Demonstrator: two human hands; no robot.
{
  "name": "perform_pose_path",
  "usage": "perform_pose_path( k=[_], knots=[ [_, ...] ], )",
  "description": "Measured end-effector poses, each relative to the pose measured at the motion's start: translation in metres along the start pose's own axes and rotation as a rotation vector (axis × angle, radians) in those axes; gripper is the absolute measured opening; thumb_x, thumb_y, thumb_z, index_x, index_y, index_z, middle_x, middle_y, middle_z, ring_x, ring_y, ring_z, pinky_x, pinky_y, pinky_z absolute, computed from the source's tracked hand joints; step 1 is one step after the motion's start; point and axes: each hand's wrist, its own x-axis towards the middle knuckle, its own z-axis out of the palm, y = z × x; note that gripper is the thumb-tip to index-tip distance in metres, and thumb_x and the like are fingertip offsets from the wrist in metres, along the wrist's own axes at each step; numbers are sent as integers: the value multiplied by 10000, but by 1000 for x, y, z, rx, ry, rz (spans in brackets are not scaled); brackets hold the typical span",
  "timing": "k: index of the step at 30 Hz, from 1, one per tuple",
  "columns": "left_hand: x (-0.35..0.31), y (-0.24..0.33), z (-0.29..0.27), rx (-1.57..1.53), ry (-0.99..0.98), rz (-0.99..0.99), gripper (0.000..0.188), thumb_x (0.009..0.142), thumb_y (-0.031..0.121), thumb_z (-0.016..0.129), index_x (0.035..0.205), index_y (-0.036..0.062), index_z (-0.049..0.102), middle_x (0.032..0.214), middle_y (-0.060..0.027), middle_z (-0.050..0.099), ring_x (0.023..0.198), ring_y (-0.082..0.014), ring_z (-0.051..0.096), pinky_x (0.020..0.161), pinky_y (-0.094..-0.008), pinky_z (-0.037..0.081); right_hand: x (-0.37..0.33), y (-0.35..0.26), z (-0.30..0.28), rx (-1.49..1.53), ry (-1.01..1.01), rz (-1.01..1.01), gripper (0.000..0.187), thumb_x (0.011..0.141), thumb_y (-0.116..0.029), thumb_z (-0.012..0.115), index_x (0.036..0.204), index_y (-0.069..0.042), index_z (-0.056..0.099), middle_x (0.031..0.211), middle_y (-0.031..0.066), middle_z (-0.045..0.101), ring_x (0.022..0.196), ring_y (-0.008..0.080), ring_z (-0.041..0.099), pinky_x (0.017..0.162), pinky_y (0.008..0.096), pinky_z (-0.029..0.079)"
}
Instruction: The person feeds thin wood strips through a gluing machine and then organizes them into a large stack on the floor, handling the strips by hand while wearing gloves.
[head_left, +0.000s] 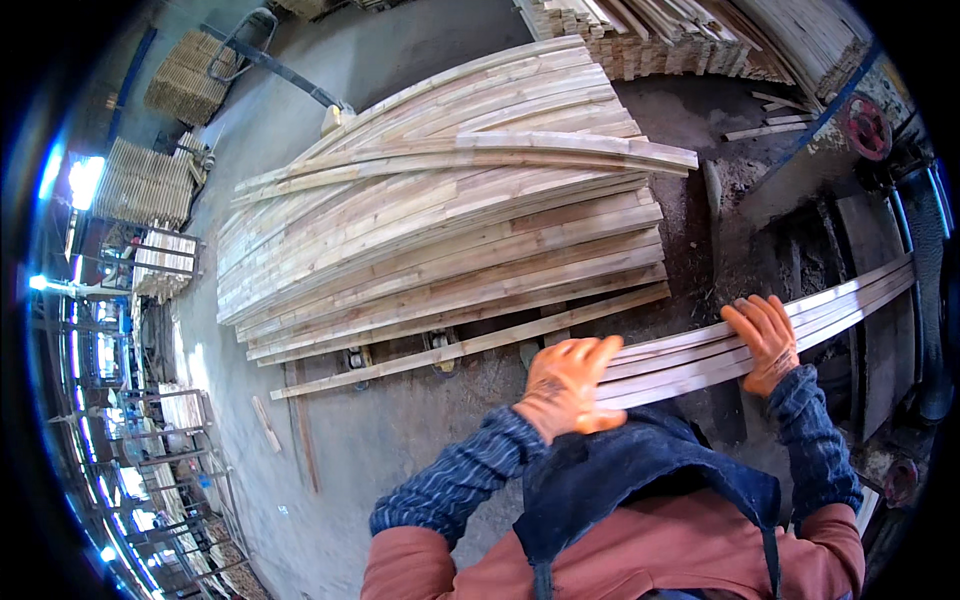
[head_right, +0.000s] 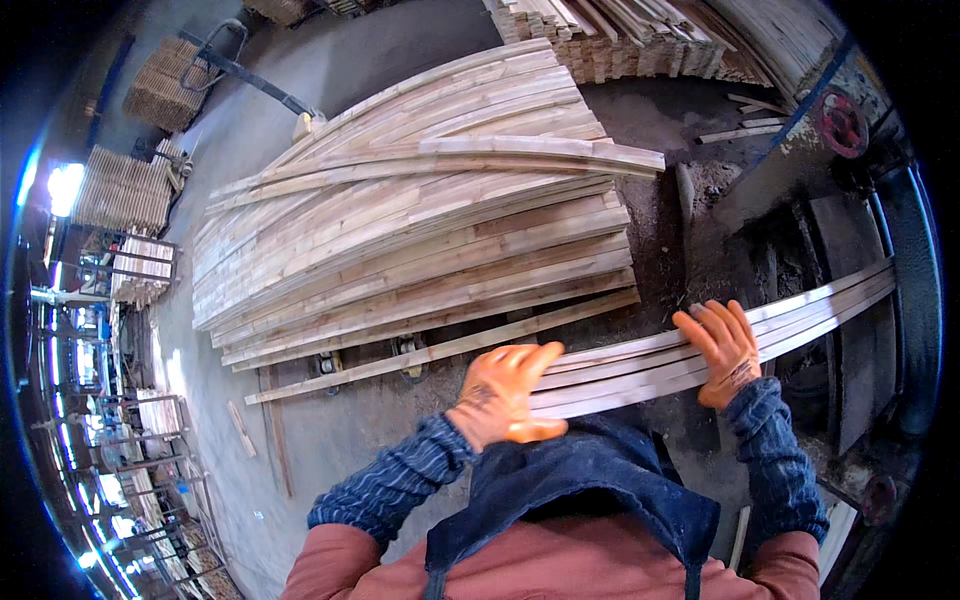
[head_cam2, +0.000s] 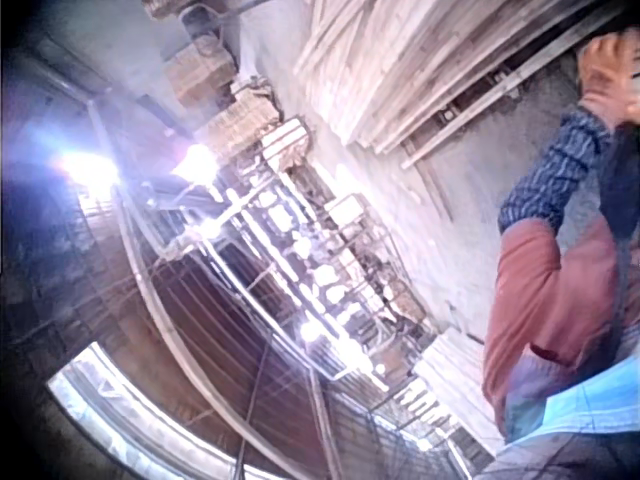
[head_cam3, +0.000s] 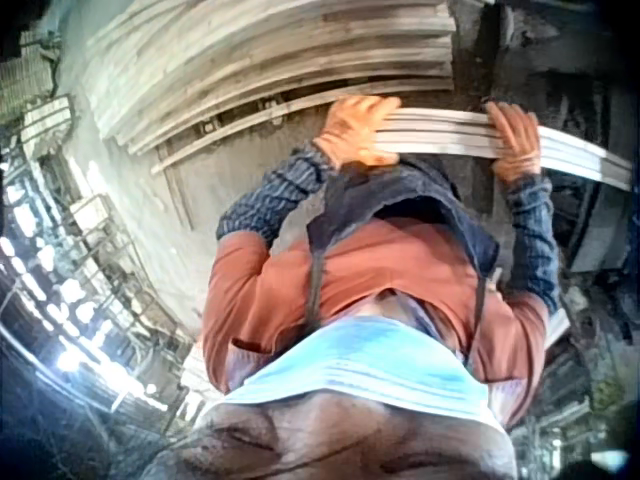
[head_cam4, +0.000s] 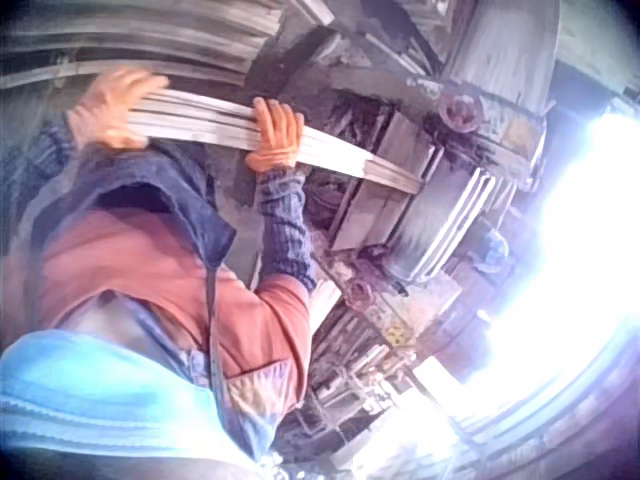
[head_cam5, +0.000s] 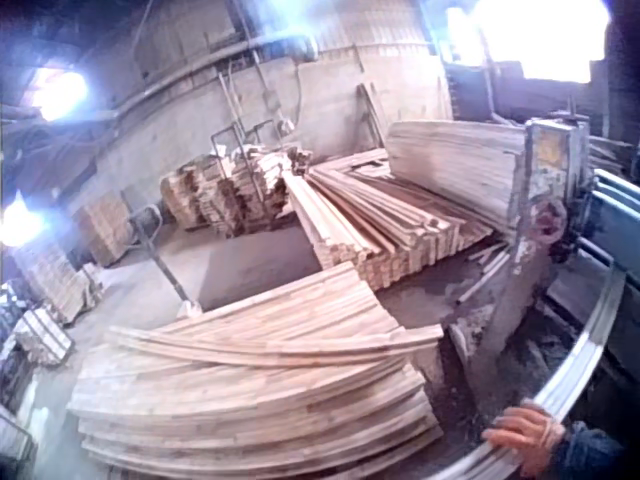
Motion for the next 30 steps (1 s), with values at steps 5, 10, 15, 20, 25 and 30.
perform_pose_path(
  k=[5, 10, 15, 20, 25, 30],
  knots=[
    [29, -45, 11, -1050, 40, -113, 442, 936, 58, 694, 1353, 4, 560, 973, -35, 695, 880, -85, 639, 806, -269, 540, -7, -7, 1, -70, 49, 57, 1174, 424, -52, 859, 1509, -239, 452, 1488, 148, 522, 1449, 380, 422, 1246, 574, 279],
    [0, -149, 19, -808, 166, -438, 605, 879, 205, 780, 1411, 32, 550, 1210, -193, 693, 1096, -251, 691, 969, -376, 550, -54, 37, 10, -188, 242, 391, 765, 777, 70, 617, 1497, -164, 503, 1533, 165, 498, 1469, 374, 407, 1209, 492, 361],
    [-65, -272, 68, -1024, 134, -838, 669, 855, 237, 798, 1407, -34, 535, 1166, -205, 710, 1082, -257, 684, 953, -348, 545, -172, 87, 153, 138, 354, 1206, 701, 834, -142, 680, 1505, -108, 481, 1506, 172, 520, 1402, 361, 479, 1173, 453, 390],
    [-118, -390, 125, -1087, 192, -1027, 724, 844, 267, 819, 1388, -101, 515, 1171, -207, 712, 1084, -261, 682, 956, -361, 539, -172, -27, 282, 503, -328, 1611, 786, 822, -368, 802, 1477, -54, 503, 1457, 158, 574, 1352, 324, 536, 1130, 429, 431],
    [-146, -518, 208, -833, 139, -1239, 315, 876, 252, 782, 1054, 5, 701, 938, -99, 700, 893, -206, 666, 753, -325, 517, -4, -64, 316, 833, -353, 1116, 775, 870, -202, 773, 1534, -29, 413, 1522, 215, 501, 1372, 312, 522, 1112, 427, 454],
    [-56, -541, 228, -1386, 411, -1450, 512, 967, 411, 705, 1364, 133, 541, 1323, -130, 648, 1217, -333, 618, 1008, -489, 471, 143, 9, 395, 1121, -172, 1020, 692, 923, -188, 747, 1518, -17, 437, 1535, 226, 474, 1424, 310, 467, 1155, 412, 416]
  ],
)
